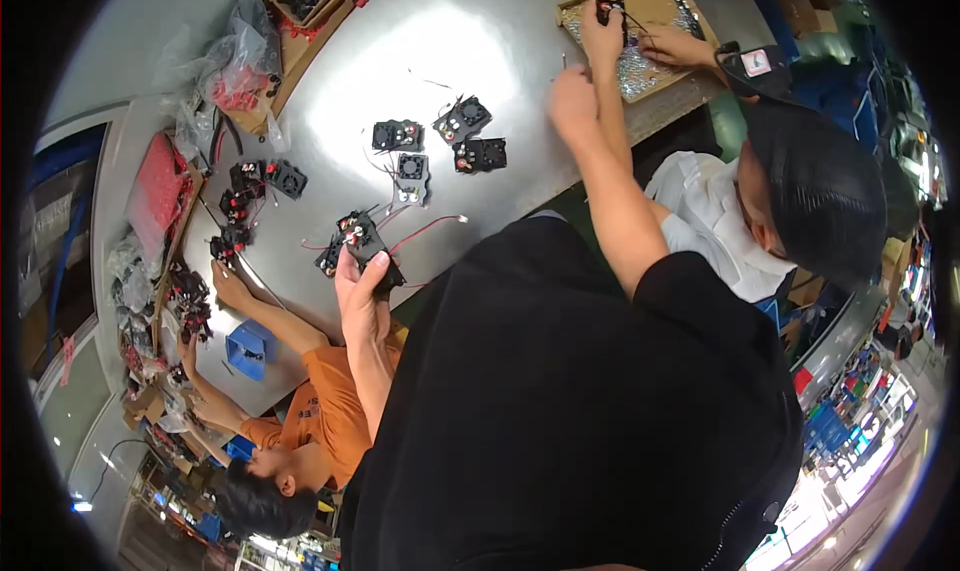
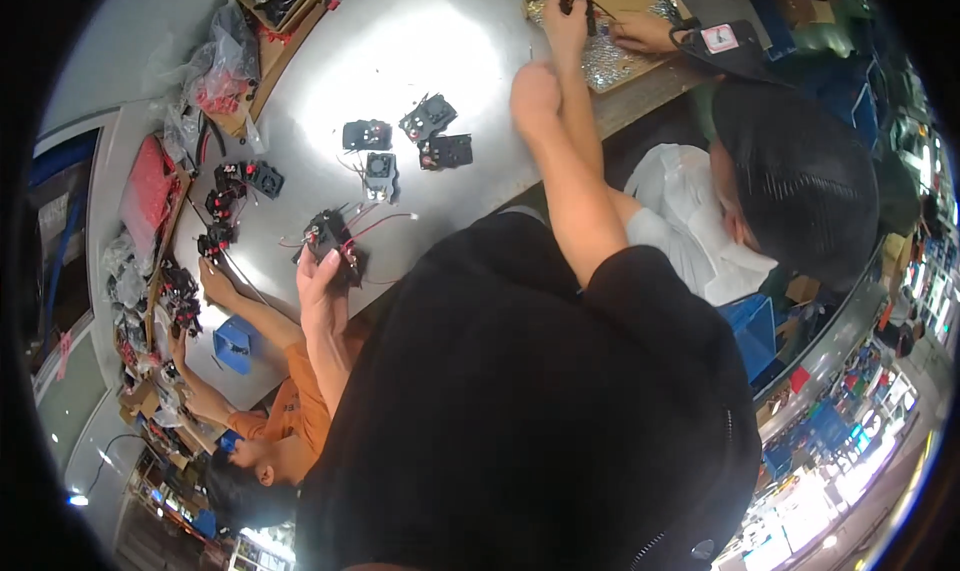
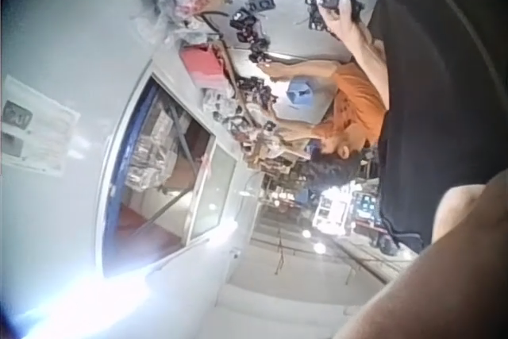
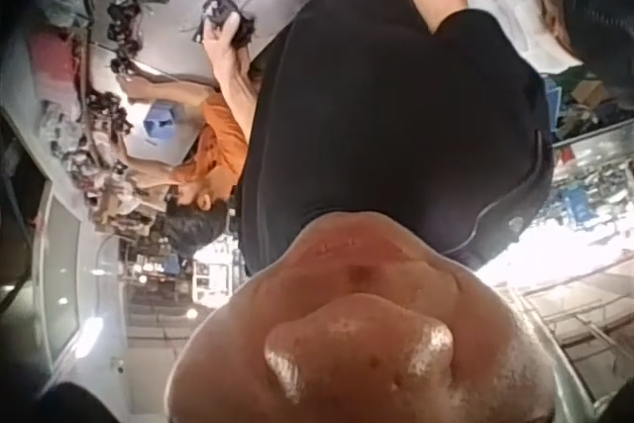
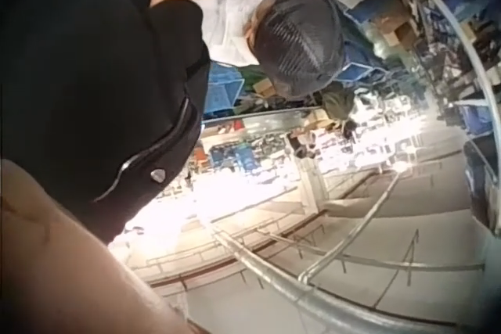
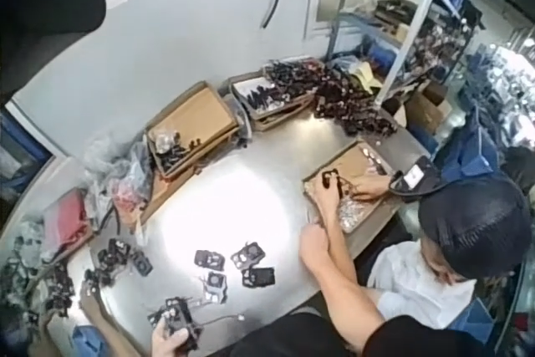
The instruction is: Connecting wires and small modules to assemble electronic components at a workbench.
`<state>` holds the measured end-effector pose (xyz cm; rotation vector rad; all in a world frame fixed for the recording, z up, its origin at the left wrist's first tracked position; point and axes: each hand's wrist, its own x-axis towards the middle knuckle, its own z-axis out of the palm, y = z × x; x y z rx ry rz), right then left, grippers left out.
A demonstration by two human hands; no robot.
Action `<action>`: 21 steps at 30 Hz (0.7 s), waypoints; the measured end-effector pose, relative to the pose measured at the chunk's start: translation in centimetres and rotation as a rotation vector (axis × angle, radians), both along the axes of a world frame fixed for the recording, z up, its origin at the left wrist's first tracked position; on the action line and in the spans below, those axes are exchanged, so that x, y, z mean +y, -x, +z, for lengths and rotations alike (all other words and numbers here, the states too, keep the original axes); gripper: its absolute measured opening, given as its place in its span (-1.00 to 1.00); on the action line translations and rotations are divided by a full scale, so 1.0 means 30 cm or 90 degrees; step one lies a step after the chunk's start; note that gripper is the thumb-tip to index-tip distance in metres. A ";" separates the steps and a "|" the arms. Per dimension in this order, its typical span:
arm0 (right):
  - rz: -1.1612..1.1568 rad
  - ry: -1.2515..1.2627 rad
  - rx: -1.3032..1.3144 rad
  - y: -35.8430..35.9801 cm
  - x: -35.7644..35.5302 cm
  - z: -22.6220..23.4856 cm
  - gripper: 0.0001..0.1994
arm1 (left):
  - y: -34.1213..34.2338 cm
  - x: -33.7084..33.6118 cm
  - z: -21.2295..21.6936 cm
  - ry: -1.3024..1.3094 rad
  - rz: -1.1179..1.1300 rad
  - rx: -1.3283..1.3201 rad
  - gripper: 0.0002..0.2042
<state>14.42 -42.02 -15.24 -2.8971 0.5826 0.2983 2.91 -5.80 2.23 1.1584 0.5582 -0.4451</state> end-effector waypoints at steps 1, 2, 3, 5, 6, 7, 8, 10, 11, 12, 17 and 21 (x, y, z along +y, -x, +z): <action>0.037 0.113 0.026 -0.017 0.007 0.003 -0.81 | 0.012 0.006 0.002 -0.008 0.012 -0.006 -0.55; 0.033 0.031 0.050 -0.035 0.001 0.010 -0.83 | 0.024 0.013 0.004 -0.015 0.024 -0.012 -0.55; 0.048 0.089 0.044 -0.043 -0.014 -0.029 -0.83 | 0.022 -0.010 0.018 -0.018 0.035 -0.019 -0.55; 0.078 0.133 0.039 -0.053 -0.016 -0.067 -0.83 | 0.028 -0.010 0.013 -0.036 0.047 -0.028 -0.52; 0.062 0.057 0.055 -0.062 -0.007 -0.041 -0.81 | 0.030 -0.029 0.026 -0.059 0.062 -0.041 -0.51; 0.044 -0.019 0.071 -0.063 0.001 -0.022 -0.80 | 0.029 -0.050 0.052 -0.075 0.069 -0.045 -0.51; 0.058 -0.026 0.073 -0.053 -0.005 -0.029 -0.80 | 0.028 -0.063 0.067 -0.091 0.074 -0.048 -0.51; 0.167 0.011 0.040 -0.035 0.014 -0.014 -0.79 | 0.031 -0.062 0.073 -0.087 0.067 -0.063 -0.49; 0.089 -0.053 0.031 -0.017 0.033 0.007 -0.80 | 0.035 -0.057 0.076 -0.093 0.064 -0.053 -0.48; 0.108 -0.058 0.031 -0.004 0.079 0.071 -0.80 | 0.048 -0.049 0.076 -0.097 0.070 -0.042 -0.46; 0.166 -0.263 0.042 0.094 0.261 0.370 -0.80 | 0.046 -0.006 0.116 -0.091 -0.009 -0.065 -0.42; 0.158 -0.753 0.053 0.208 0.454 0.554 -0.83 | 0.078 0.039 0.109 -0.067 0.003 -0.088 -0.44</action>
